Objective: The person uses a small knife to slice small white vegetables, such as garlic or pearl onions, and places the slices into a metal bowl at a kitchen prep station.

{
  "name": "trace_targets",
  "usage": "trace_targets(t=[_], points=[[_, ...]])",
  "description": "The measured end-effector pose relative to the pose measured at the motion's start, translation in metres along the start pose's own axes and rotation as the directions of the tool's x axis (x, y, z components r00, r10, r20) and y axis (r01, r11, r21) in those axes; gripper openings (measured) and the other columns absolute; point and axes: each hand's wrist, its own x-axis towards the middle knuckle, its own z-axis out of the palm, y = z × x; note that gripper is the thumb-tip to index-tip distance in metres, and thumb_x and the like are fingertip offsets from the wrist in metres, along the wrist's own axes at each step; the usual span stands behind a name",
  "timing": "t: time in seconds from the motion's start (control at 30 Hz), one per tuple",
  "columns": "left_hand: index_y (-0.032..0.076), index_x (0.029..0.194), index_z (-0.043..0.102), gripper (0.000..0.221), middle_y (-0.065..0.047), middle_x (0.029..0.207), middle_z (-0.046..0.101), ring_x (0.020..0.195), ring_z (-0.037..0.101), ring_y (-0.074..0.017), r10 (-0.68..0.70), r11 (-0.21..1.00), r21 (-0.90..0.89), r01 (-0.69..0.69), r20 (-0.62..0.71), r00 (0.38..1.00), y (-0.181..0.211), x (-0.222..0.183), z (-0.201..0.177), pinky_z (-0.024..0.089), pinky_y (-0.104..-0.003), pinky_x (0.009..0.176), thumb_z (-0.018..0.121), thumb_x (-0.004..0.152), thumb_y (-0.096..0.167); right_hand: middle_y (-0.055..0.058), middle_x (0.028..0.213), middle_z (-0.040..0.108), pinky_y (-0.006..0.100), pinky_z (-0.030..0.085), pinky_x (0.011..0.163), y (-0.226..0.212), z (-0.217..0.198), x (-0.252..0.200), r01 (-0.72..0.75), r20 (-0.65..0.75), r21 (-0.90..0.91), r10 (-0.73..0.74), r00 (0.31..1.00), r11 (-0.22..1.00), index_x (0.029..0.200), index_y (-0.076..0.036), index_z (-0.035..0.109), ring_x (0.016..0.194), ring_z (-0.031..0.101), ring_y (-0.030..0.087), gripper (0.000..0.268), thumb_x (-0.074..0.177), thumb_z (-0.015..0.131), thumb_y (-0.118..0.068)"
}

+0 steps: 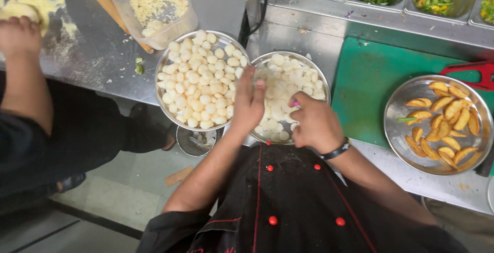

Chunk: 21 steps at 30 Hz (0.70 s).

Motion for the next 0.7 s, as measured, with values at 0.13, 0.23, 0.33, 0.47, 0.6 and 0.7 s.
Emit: trace_targets(t=[0.13,0.23,0.33,0.47,0.6,0.7], points=[[-0.005,0.135,0.056,0.045,-0.028,0.14,0.057,0.135,0.048,-0.0458,0.282,0.756,0.618,-0.214,-0.012,0.959,-0.022,0.032,-0.048,0.039,-0.052,0.118,0.057,0.095,0.015,0.005,0.103,0.066,0.041,0.056,0.068,0.01,-0.002,-0.006,0.04,-0.061,-0.026,-0.041,0.997,0.999,0.077,-0.007,0.077,0.077,0.069,0.03,0.02,0.059,0.069,-0.007],[-0.006,0.128,0.063,0.048,-0.025,0.125,0.066,0.117,0.056,-0.0413,0.088,0.565,0.818,-0.113,0.077,0.993,-0.033,0.068,-0.07,0.044,-0.055,0.097,0.062,0.085,0.017,0.005,0.103,0.067,0.041,0.055,0.065,0.014,0.001,-0.008,0.011,-0.046,-0.033,-0.012,0.999,0.999,0.079,-0.006,0.078,0.075,0.068,0.03,0.02,0.06,0.072,-0.009],[0.003,0.105,0.073,0.027,-0.019,0.11,0.071,0.109,0.062,-0.0364,-0.18,0.326,0.938,-0.117,0.183,0.966,-0.04,0.087,-0.074,0.049,-0.052,0.091,0.062,0.085,0.018,0.004,0.102,0.067,0.041,0.055,0.065,0.014,0.003,-0.007,0.004,-0.051,-0.02,-0.005,0.999,1.0,0.078,-0.007,0.077,0.072,0.067,0.029,0.02,0.059,0.071,-0.008],[0.002,0.109,0.074,0.02,-0.016,0.102,0.074,0.092,0.069,-0.0317,0.002,0.721,0.687,-0.087,0.123,0.992,-0.035,0.088,-0.075,0.055,-0.042,0.083,0.067,0.091,0.01,0.005,0.102,0.067,0.04,0.054,0.063,0.013,0.0,-0.006,0.042,-0.116,0.015,-0.04,0.992,0.999,0.076,-0.005,0.075,0.071,0.067,0.029,0.019,0.058,0.069,-0.004],[0.001,0.124,0.066,0.033,-0.007,0.104,0.072,0.089,0.067,-0.0175,-0.309,0.701,-0.635,0.325,0.139,0.941,-0.007,0.062,-0.035,0.055,-0.031,0.081,0.063,0.091,-0.006,0.009,0.102,0.065,0.037,0.052,0.06,0.004,0.005,0.003,0.101,-0.251,0.138,-0.064,0.966,0.985,0.08,-0.001,0.072,0.071,0.066,0.027,0.02,0.061,0.064,0.001],[-0.001,0.129,0.064,0.031,-0.01,0.109,0.072,0.094,0.068,-0.0179,-0.267,0.51,-0.783,0.356,0.249,0.931,0.022,0.028,-0.002,0.057,-0.032,0.086,0.065,0.098,-0.003,0.012,0.102,0.064,0.039,0.052,0.063,-0.005,0.007,0.013,0.171,-0.304,0.171,-0.113,0.946,0.97,0.08,0.0,0.07,0.076,0.065,0.029,0.021,0.061,0.064,0.002]])
